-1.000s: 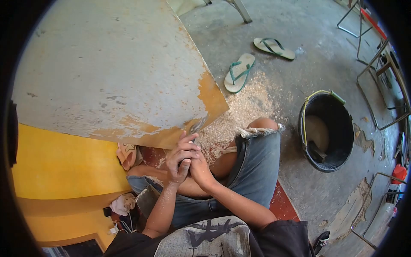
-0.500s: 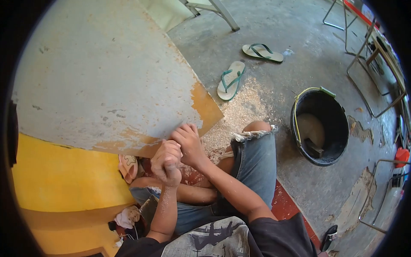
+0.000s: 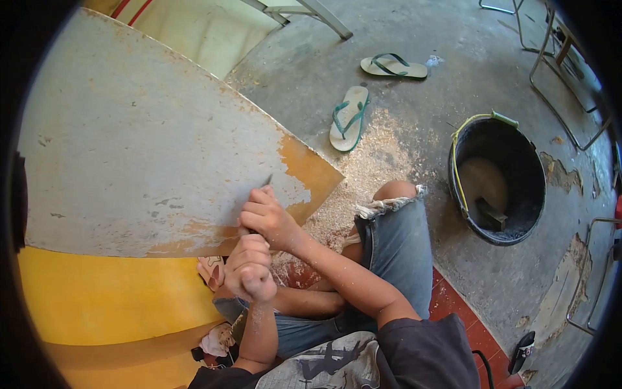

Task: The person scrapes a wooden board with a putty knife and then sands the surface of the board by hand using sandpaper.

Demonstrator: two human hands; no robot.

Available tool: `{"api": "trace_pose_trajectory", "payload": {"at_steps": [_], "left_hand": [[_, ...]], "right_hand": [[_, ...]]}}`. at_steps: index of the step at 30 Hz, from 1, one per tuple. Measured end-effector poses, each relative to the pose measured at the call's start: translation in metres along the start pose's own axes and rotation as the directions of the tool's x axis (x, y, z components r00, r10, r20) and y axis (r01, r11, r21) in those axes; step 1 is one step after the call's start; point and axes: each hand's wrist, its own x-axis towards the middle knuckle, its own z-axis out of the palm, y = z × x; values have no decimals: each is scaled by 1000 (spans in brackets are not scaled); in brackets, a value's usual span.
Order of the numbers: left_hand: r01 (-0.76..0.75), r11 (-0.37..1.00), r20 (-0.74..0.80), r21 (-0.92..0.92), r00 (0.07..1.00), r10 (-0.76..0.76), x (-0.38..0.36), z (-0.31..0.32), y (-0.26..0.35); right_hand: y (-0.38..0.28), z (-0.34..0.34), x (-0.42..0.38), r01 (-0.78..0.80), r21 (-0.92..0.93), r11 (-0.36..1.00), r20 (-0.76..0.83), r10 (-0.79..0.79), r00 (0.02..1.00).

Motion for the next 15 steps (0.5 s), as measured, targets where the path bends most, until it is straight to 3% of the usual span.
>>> {"api": "trace_pose_trajectory", "payload": {"at_steps": [1,3,5,7,9,11,13,15], "left_hand": [[-1,1000,1,8,1000,1,-4,2,-7],[230,973,-98,-11,968,-230,-9,3,-19],[251,968,-87,-9,964,-251,-7,1,-19],[34,999,6,-5,999,-34,-2,2,-8],[-18,1000,0,2,1000,18,-1,9,-15],[282,959,-77,8,957,-280,-7,8,-28],[277,960,-51,-39,959,-279,0,11,-28],[18,1000,20,-13,1000,-18,3,14,-15]], "right_hand": [[4,3,-6,3,-4,1000,-3,-3,1000],[8,1,-15,-59,-9,998,13,59,998],[4,-4,-15,-142,-26,990,32,143,989],[1,-1,-11,-101,3,995,-16,101,995],[5,-4,-7,-51,35,998,-7,52,999],[15,-1,-19,-100,4,995,10,100,995],[12,-5,-9,-141,25,990,-28,141,990],[6,-8,-11,-125,10,992,-13,125,992]]}}
